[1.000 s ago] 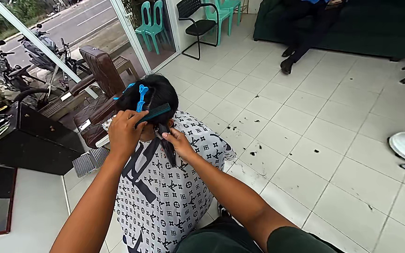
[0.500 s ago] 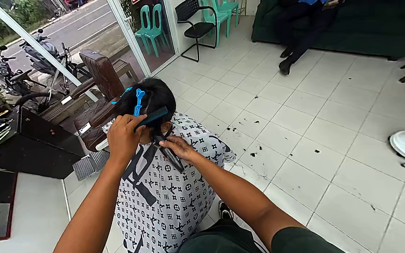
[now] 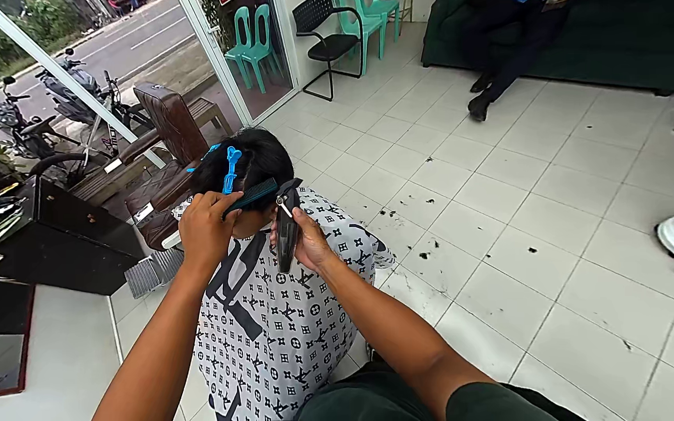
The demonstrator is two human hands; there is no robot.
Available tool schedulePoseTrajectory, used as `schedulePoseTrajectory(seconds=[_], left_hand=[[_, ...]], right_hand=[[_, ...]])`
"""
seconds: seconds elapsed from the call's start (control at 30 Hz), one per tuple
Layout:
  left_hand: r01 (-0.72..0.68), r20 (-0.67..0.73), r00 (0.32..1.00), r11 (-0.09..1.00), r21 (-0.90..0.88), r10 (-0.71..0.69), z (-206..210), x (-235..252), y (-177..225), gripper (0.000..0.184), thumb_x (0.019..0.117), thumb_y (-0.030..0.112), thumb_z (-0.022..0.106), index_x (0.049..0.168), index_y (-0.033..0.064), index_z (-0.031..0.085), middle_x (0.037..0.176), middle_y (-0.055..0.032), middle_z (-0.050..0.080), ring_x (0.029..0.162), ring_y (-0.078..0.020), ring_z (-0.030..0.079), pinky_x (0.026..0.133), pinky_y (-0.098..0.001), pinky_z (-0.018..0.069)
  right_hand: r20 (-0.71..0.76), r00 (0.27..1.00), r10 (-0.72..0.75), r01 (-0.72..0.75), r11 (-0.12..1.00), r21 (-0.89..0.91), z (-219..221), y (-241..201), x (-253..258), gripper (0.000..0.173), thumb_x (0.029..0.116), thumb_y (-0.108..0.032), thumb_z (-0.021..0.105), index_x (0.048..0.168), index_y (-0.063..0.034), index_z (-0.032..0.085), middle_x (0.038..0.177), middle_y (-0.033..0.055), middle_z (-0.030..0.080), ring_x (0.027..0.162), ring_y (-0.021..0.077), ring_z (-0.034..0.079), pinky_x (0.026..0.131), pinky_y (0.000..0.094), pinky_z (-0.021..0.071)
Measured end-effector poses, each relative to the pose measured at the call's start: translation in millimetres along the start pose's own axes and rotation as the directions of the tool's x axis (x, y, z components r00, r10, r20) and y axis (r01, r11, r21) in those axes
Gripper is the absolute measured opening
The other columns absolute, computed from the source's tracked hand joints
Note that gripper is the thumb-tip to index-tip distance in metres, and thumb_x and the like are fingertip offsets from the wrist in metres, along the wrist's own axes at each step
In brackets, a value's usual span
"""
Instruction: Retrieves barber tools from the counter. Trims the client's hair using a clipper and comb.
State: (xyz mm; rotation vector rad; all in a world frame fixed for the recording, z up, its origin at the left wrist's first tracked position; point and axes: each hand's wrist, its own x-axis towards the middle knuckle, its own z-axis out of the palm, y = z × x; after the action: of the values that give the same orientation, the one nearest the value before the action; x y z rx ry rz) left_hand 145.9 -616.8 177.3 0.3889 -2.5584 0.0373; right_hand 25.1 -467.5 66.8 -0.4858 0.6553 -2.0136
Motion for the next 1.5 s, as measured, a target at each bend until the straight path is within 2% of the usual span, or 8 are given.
schedulePoseTrajectory(seconds=[0.23,0.6,0.77,0.87,1.07,1.23,1.33,1.5], left_hand=[[0.049,-0.055,0.997,0.988,-0.144,-0.058,-6,-2,-1,0.028,0.0905,0.012,0.078,0.118,0.0102,0.076,0.107,-0.0157,0.071,0.101,-0.0338,0.066,0.086,-0.0521,0.0511],[0.025,-0.067,0.997,0.994,-0.104,-0.032,-3,-4,-9,0.027,0.0913,0.012,0.077,0.118,0.0077,0.075,0.107,-0.0177,0.071,0.100,-0.0364,0.066,0.085,-0.0535,0.0505],[0.039,-0.062,0.997,0.992,-0.117,-0.046,-3,-5,-11,0.027,0.0905,0.012,0.078,0.117,0.0082,0.075,0.107,-0.0171,0.071,0.100,-0.0360,0.066,0.086,-0.0534,0.0505],[0.023,-0.051,0.998,0.995,-0.095,-0.028,1,-6,-13,0.026,0.0909,0.011,0.077,0.116,0.0081,0.076,0.106,-0.0181,0.071,0.099,-0.0373,0.066,0.085,-0.0547,0.0501],[-0.019,-0.065,0.998,0.997,-0.076,0.014,1,-9,-17,0.025,0.0923,0.012,0.075,0.117,0.0089,0.075,0.105,-0.0174,0.071,0.098,-0.0366,0.066,0.084,-0.0536,0.0498],[-0.019,-0.054,0.998,0.997,-0.075,0.015,3,-8,-21,0.025,0.0925,0.012,0.075,0.118,0.0083,0.075,0.105,-0.0184,0.071,0.098,-0.0377,0.065,0.084,-0.0549,0.0492],[-0.041,-0.065,0.997,0.995,-0.090,0.035,1,-8,-21,0.025,0.0919,0.011,0.076,0.117,0.0080,0.076,0.105,-0.0183,0.071,0.098,-0.0374,0.066,0.084,-0.0539,0.0496],[-0.034,-0.058,0.998,0.997,-0.074,0.030,-1,-8,-20,0.026,0.0916,0.009,0.075,0.117,0.0085,0.076,0.105,-0.0188,0.071,0.099,-0.0380,0.066,0.085,-0.0549,0.0498]], right_hand=[[-0.029,0.938,0.347,-0.252,0.620,-0.743,-13,-1,-2,0.037,0.0989,-0.035,0.068,0.102,0.0013,0.061,0.083,0.0059,0.063,0.070,0.0109,0.064,0.069,0.0306,0.0575],[-0.101,0.991,0.087,-0.133,0.697,-0.705,7,5,9,0.038,0.0966,-0.028,0.073,0.113,0.0042,0.063,0.092,0.0131,0.069,0.081,0.0156,0.067,0.081,0.0348,0.0556],[-0.107,0.975,0.194,-0.207,0.629,-0.749,3,1,12,0.040,0.0956,-0.034,0.073,0.103,0.0043,0.065,0.087,0.0110,0.067,0.078,0.0137,0.063,0.078,0.0336,0.0532],[-0.042,0.999,0.023,-0.047,0.702,-0.710,9,6,11,0.036,0.0963,-0.025,0.073,0.115,0.0042,0.062,0.096,0.0139,0.070,0.086,0.0153,0.068,0.083,0.0343,0.0560],[-0.102,0.978,0.181,-0.189,0.567,-0.801,4,-2,12,0.044,0.0932,-0.035,0.077,0.108,0.0046,0.064,0.090,0.0124,0.067,0.081,0.0155,0.064,0.080,0.0349,0.0535],[0.017,0.995,-0.095,0.068,0.573,-0.817,14,5,11,0.046,0.0894,-0.028,0.081,0.118,0.0031,0.062,0.094,0.0144,0.071,0.084,0.0190,0.070,0.081,0.0381,0.0588],[-0.025,0.997,0.071,-0.056,0.478,-0.877,11,-2,11,0.048,0.0905,-0.036,0.079,0.111,0.0042,0.063,0.089,0.0137,0.069,0.081,0.0198,0.066,0.081,0.0407,0.0550],[-0.029,0.999,0.021,-0.035,0.669,-0.742,11,3,11,0.037,0.0950,-0.025,0.075,0.112,0.0051,0.063,0.092,0.0136,0.070,0.083,0.0160,0.067,0.081,0.0356,0.0562]])
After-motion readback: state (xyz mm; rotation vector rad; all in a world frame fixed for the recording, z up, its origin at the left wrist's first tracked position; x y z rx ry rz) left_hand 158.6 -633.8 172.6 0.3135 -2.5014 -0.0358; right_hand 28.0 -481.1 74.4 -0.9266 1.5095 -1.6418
